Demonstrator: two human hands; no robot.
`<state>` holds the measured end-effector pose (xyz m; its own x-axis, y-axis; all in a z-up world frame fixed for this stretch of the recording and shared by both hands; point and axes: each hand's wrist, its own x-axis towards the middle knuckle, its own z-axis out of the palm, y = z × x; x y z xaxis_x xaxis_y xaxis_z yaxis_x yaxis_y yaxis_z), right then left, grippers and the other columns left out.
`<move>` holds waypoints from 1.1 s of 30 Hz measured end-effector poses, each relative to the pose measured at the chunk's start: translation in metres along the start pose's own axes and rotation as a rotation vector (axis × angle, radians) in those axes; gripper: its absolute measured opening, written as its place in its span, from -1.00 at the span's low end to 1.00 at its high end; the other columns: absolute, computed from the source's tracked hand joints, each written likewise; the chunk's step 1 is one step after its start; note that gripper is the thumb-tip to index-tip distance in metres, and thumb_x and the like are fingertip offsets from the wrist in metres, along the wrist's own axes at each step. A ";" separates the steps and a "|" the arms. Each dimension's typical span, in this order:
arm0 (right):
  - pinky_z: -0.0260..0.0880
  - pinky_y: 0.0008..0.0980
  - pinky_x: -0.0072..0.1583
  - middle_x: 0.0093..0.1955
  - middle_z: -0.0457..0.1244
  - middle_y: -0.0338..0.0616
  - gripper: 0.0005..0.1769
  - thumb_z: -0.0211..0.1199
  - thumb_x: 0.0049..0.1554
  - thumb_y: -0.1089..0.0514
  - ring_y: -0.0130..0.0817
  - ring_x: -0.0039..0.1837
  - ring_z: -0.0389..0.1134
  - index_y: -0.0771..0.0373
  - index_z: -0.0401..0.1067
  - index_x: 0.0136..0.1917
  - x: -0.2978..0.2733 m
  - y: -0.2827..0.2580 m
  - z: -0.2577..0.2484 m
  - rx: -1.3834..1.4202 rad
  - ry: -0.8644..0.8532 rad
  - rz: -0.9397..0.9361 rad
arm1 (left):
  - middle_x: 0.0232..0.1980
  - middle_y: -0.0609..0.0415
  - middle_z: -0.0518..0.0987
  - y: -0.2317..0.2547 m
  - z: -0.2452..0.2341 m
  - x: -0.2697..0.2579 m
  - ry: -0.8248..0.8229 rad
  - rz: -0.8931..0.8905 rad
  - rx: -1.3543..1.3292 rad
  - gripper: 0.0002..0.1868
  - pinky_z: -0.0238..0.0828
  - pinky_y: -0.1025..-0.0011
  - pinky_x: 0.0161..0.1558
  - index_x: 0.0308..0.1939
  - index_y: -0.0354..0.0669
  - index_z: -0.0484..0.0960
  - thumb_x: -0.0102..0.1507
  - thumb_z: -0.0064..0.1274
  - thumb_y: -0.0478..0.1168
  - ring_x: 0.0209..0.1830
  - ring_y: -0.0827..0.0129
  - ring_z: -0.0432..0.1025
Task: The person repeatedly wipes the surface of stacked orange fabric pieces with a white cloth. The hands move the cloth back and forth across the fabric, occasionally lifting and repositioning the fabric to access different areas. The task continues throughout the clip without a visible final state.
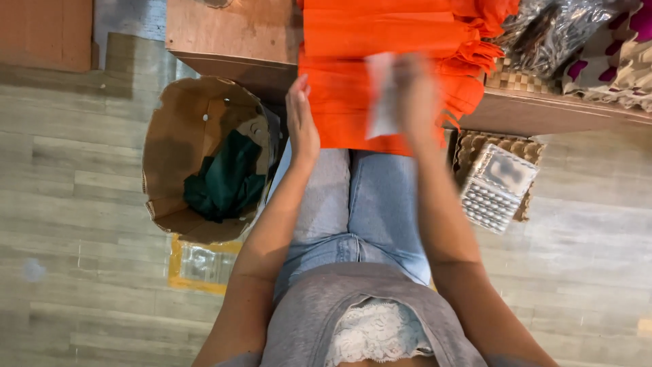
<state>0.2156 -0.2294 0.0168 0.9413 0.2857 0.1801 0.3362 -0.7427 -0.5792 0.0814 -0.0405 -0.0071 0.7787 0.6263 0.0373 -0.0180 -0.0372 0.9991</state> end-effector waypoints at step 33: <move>0.47 -0.51 -0.11 -0.03 0.35 -0.25 -0.79 0.23 0.30 0.36 -0.45 -0.14 0.39 0.11 0.59 0.07 -0.156 0.281 -0.038 0.640 0.101 0.592 | 0.49 0.12 0.52 0.011 -0.084 -0.009 -0.620 0.244 0.515 -0.45 0.21 0.07 0.54 0.31 0.04 0.69 0.25 0.34 -0.41 0.61 0.06 0.25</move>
<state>0.1647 -0.5059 -0.1440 0.9641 -0.1167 -0.2387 -0.2617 -0.2610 -0.9292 0.0216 0.0189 0.0051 0.9963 0.0188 0.0843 -0.0593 -0.5610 0.8257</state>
